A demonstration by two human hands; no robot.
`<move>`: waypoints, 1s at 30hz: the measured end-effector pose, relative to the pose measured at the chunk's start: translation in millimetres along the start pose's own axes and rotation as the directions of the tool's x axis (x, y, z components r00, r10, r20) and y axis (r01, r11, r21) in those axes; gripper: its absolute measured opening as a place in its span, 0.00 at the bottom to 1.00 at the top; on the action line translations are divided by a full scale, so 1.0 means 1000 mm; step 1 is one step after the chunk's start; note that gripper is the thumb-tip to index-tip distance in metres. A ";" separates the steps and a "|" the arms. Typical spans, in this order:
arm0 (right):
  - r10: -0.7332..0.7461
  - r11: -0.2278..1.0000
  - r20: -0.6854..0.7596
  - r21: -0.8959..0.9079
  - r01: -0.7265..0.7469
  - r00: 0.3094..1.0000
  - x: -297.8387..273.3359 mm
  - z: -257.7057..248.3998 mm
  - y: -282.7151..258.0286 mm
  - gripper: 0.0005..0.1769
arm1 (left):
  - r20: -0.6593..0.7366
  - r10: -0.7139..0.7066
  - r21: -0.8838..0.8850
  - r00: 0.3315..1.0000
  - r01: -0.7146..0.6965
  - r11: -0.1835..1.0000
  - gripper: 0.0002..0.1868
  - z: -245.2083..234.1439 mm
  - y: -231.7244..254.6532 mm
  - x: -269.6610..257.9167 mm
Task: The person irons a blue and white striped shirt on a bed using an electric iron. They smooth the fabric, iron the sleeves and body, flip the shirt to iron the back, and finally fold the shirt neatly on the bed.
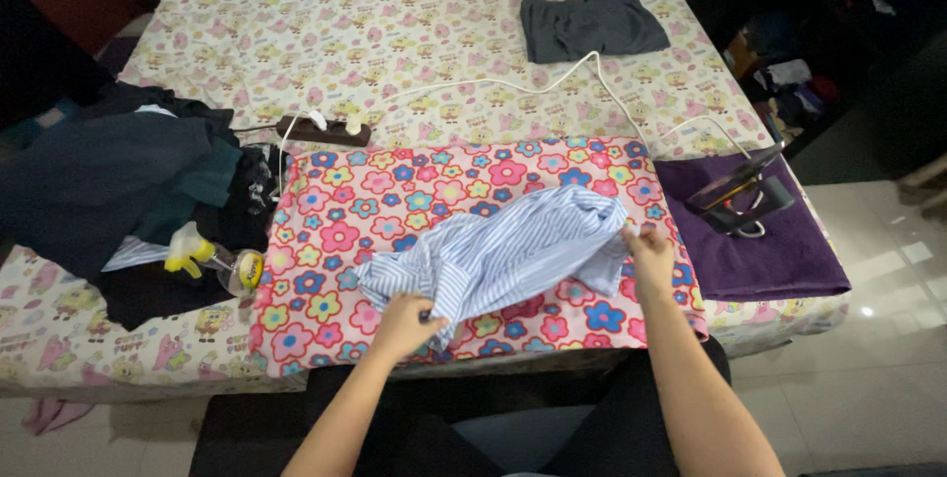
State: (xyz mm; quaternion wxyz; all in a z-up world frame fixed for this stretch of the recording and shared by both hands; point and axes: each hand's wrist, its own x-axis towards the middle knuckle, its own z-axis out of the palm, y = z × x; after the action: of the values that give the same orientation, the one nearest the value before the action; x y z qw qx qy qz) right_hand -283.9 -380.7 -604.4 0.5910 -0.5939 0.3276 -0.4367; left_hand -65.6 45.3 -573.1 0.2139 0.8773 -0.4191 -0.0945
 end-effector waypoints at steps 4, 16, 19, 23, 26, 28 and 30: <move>0.134 0.894 0.055 0.423 -0.144 0.990 0.026 -0.009 -0.039 0.04 | -0.229 0.083 -0.517 0.970 -0.194 0.834 0.19 -0.005 -0.022 0.022; -0.076 0.859 0.102 0.511 0.013 0.992 0.030 -0.012 -0.237 0.23 | -0.427 -0.037 -0.684 0.904 -0.296 0.666 0.14 -0.173 0.071 0.109; -0.167 0.878 0.108 0.468 0.098 0.980 0.046 -0.023 -0.271 0.20 | -0.442 0.021 -0.622 0.897 -0.324 0.713 0.14 -0.215 0.091 0.122; -0.294 0.893 0.096 0.383 0.237 0.951 0.070 -0.036 -0.301 0.12 | -0.471 -0.008 -0.570 0.882 -0.297 0.766 0.16 -0.248 0.115 0.139; -0.318 0.885 0.093 0.385 0.260 0.944 0.079 -0.035 -0.335 0.11 | -0.483 -0.062 -0.620 0.873 -0.292 0.728 0.17 -0.273 0.140 0.145; -0.360 0.858 0.077 0.418 0.298 0.930 0.081 -0.034 -0.367 0.11 | -0.535 -0.044 -0.596 0.844 -0.341 0.727 0.16 -0.307 0.162 0.151; -0.418 0.861 0.017 0.328 0.390 0.908 0.085 -0.036 -0.405 0.13 | -0.611 0.010 -0.495 0.792 -0.392 0.776 0.15 -0.341 0.186 0.161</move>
State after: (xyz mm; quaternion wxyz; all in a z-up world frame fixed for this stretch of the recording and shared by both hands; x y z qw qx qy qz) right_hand -333.3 -437.5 -195.9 0.5874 -0.5652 0.0952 -0.5713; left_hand 24.8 -82.5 -182.4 0.6050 0.6967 -0.3785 0.0728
